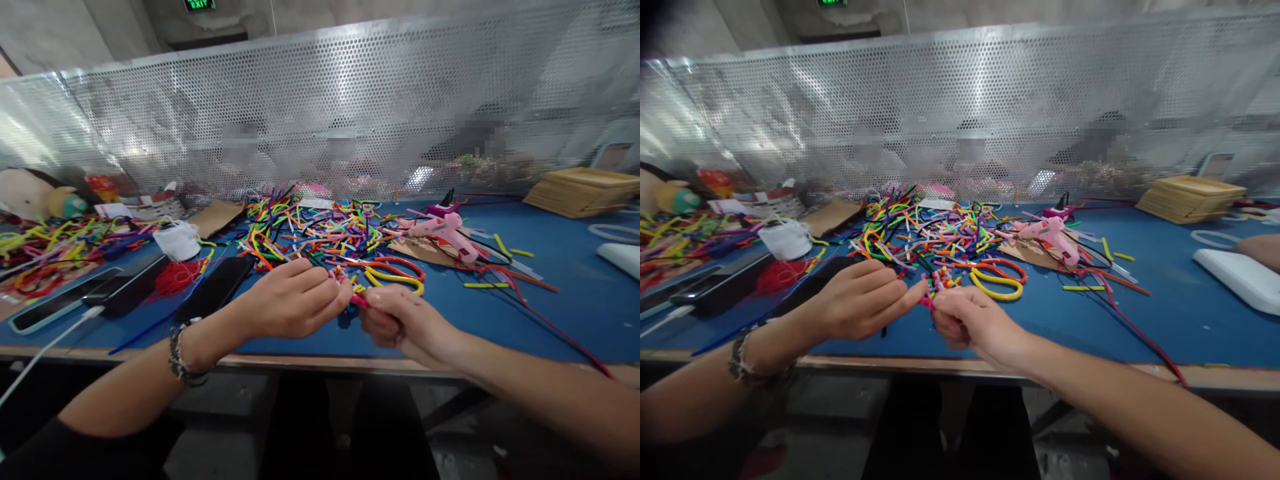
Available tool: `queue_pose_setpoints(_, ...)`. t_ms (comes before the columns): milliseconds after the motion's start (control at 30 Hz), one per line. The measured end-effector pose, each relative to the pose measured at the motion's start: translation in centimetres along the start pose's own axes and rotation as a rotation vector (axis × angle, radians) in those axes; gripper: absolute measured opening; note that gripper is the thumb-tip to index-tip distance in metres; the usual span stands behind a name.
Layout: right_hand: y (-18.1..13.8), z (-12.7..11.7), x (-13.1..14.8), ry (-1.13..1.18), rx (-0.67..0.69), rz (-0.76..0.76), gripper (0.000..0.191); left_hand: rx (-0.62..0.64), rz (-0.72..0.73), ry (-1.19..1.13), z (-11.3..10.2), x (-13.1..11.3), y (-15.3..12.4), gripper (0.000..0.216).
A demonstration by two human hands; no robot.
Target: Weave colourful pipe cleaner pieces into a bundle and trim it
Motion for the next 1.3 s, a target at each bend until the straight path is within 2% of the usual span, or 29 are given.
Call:
queue_pose_setpoints(67,0.0,0.8,-0.4,0.226,0.046,0.027,0.037,-0.054,0.048,0.031,-0.4,-0.1,-0.1,0.022)
queue_pose_setpoints(133,0.0,0.6,0.2,0.07,0.065,-0.019,0.037,-0.093,0.002,-0.048,-0.3,0.3,-0.3,0.02)
queue_pose_setpoints(200,-0.1,-0.3,1.7,-0.413,0.033,-0.133,0.035,-0.033,-0.125,-0.339,0.7,1.3,-0.5,0.021)
queue_pose_setpoints(233,-0.2,-0.5,2.7,-0.713,0.016,-0.225,0.033,0.04,-0.192,-0.567,1.6,1.7,-0.6,0.024)
queue_pose_setpoints(333,-1.3,0.8,4.6,-1.484,0.121,-0.602,0.027,0.327,-0.357,-1.375,4.6,1.2,-1.3,0.037)
queue_pose_setpoints(433,-2.2,1.7,4.8,-1.851,0.209,-0.78,0.024,0.517,-0.45,-2.009,5.9,-0.9,-2.0,0.044)
queue_pose_setpoints(500,-2.7,2.2,5.1,-1.949,0.237,-0.854,0.022,0.56,-0.465,-2.216,6.1,-1.9,-2.1,0.043)
queue_pose_setpoints(667,-3.0,2.7,5.5,-2.097,0.264,-0.937,0.023,0.537,-0.614,-2.356,6.7,-2.9,-2.3,0.042)
queue_pose_setpoints(833,-2.5,2.6,5.2,-2.1,0.286,-0.901,0.026,0.575,-0.689,-2.308,7.4,-3.2,-2.6,0.044)
queue_pose_setpoints(933,-2.3,2.5,5.0,-2.125,0.28,-0.891,0.026,0.53,-0.751,-2.343,7.6,-3.2,-2.7,0.045)
queue_pose_setpoints(1067,-2.2,2.5,5.1,-2.139,0.295,-0.875,0.025,0.545,-0.712,-2.414,7.5,-3.7,-2.8,0.042)
queue_pose_setpoints(1167,-2.3,2.7,5.2,-2.113,0.315,-0.866,0.025,0.561,-0.734,-2.43,7.7,-4.0,-3.1,0.042)
queue_pose_setpoints(1300,-2.6,3.1,5.0,-2.011,0.363,-0.867,0.025,0.627,-0.694,-2.371,7.4,-4.3,-3.0,0.044)
Point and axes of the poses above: each hand's wrist, its own y-axis towards the middle knuckle, its own z-axis out of the palm, x = y × z, the point moved 6 cm from there along y, towards the middle knuckle, and after that the axes turned 7 degrees about x, right-handed, at the moved point
